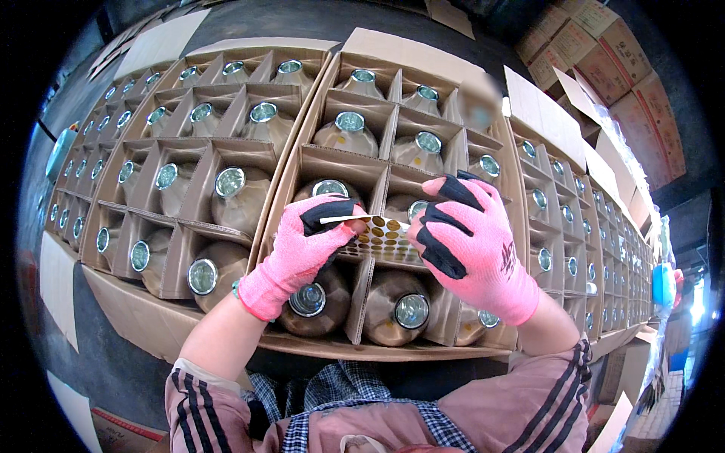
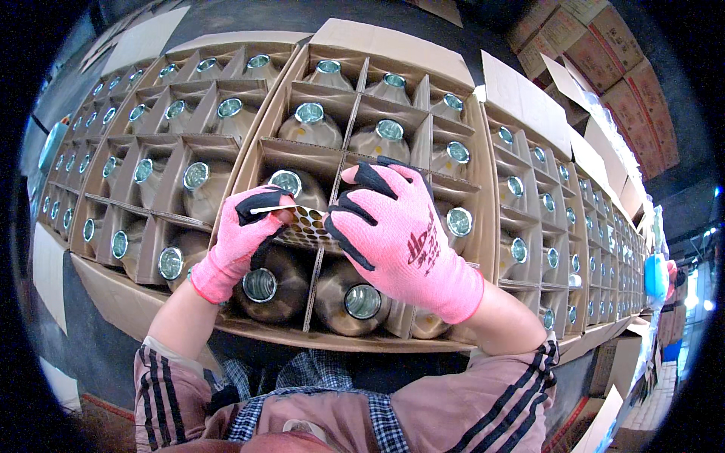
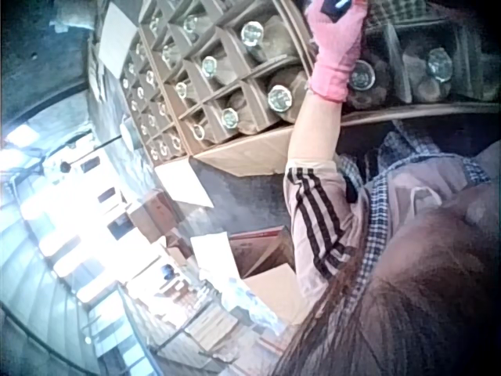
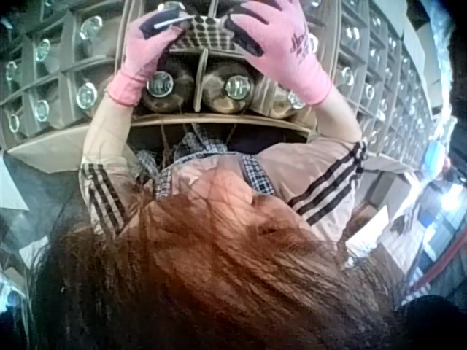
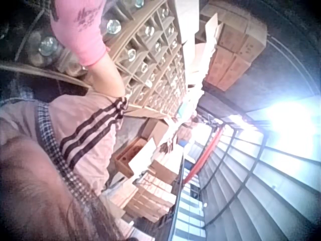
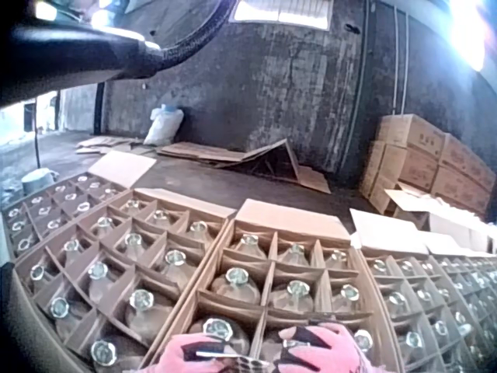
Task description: The person applies round gold stickers to the lids of glass jars arranged in cardboard boxes. They peel individual stickers from a sheet and press them onto the jar tops one by one.
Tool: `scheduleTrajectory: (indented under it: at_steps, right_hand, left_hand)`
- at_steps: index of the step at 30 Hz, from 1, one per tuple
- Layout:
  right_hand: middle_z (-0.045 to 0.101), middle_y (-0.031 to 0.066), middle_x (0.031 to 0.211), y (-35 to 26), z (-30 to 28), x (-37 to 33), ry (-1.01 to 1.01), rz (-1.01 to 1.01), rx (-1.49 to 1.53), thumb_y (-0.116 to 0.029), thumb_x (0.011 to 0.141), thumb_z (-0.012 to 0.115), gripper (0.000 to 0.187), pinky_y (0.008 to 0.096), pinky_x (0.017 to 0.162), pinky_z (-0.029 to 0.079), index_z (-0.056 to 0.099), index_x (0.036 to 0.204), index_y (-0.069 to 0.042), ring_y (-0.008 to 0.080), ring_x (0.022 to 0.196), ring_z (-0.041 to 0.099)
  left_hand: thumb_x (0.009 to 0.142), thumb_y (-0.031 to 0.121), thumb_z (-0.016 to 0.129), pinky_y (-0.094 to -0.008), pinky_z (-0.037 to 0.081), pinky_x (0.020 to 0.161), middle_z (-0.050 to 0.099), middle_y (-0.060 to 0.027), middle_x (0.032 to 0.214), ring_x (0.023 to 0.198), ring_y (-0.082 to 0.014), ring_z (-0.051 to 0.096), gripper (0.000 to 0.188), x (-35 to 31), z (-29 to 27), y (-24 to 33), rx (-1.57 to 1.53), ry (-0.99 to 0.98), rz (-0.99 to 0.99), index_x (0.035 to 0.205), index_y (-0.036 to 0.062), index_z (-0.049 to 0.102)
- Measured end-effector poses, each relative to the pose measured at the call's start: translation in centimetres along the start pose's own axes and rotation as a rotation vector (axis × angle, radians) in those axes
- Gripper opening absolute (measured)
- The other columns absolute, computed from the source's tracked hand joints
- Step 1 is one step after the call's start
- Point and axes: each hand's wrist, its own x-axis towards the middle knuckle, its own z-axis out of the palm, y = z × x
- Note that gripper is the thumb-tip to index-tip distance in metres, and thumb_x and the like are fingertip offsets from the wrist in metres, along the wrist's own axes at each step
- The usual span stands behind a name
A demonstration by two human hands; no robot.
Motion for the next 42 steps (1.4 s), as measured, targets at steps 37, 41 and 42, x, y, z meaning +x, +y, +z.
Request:
scheduleTrajectory:
  at_steps: [37, 41, 42]
  right_hand:
    - [0.035, 0.0082, 0.130, 31.9, 8.8, -0.3, -0.754, 0.552, -0.802, -0.019, 0.069, 0.060, 0.033, 0.0476, 0.098, 0.023, 0.060, 0.101, -0.013, 0.0327, 0.122, 0.026]
    - [0.039, 0.0082, 0.126, 32.2, 9.2, -0.1, -0.671, 0.447, -0.873, -0.016, 0.070, 0.058, 0.026, 0.0468, 0.097, 0.024, 0.062, 0.095, -0.013, 0.0303, 0.121, 0.029]
    - [0.040, 0.0082, 0.125, 32.2, 9.4, -0.1, -0.635, 0.450, -0.864, -0.015, 0.070, 0.057, 0.025, 0.0467, 0.097, 0.025, 0.062, 0.094, -0.013, 0.0298, 0.120, 0.030]
  left_hand:
    - [0.070, 0.010, 0.067, -0.0206, 0.043, 0.068, 0.060, -0.0008, 0.077, 0.072, -0.0071, 0.054, 0.016, 0.4, -0.3, -0.7, -0.091, 0.046, -0.309, 0.083, 0.0015, 0.062]
    - [0.070, 0.010, 0.067, -0.0206, 0.043, 0.067, 0.060, -0.0003, 0.076, 0.072, -0.0069, 0.054, 0.016, 0.4, -0.4, -0.7, -0.070, 0.025, -0.306, 0.083, 0.0016, 0.062]
    - [0.070, 0.010, 0.067, -0.0205, 0.043, 0.067, 0.060, -0.0004, 0.076, 0.072, -0.0068, 0.054, 0.016, 0.5, -0.4, -0.6, -0.071, 0.030, -0.306, 0.083, 0.0016, 0.062]
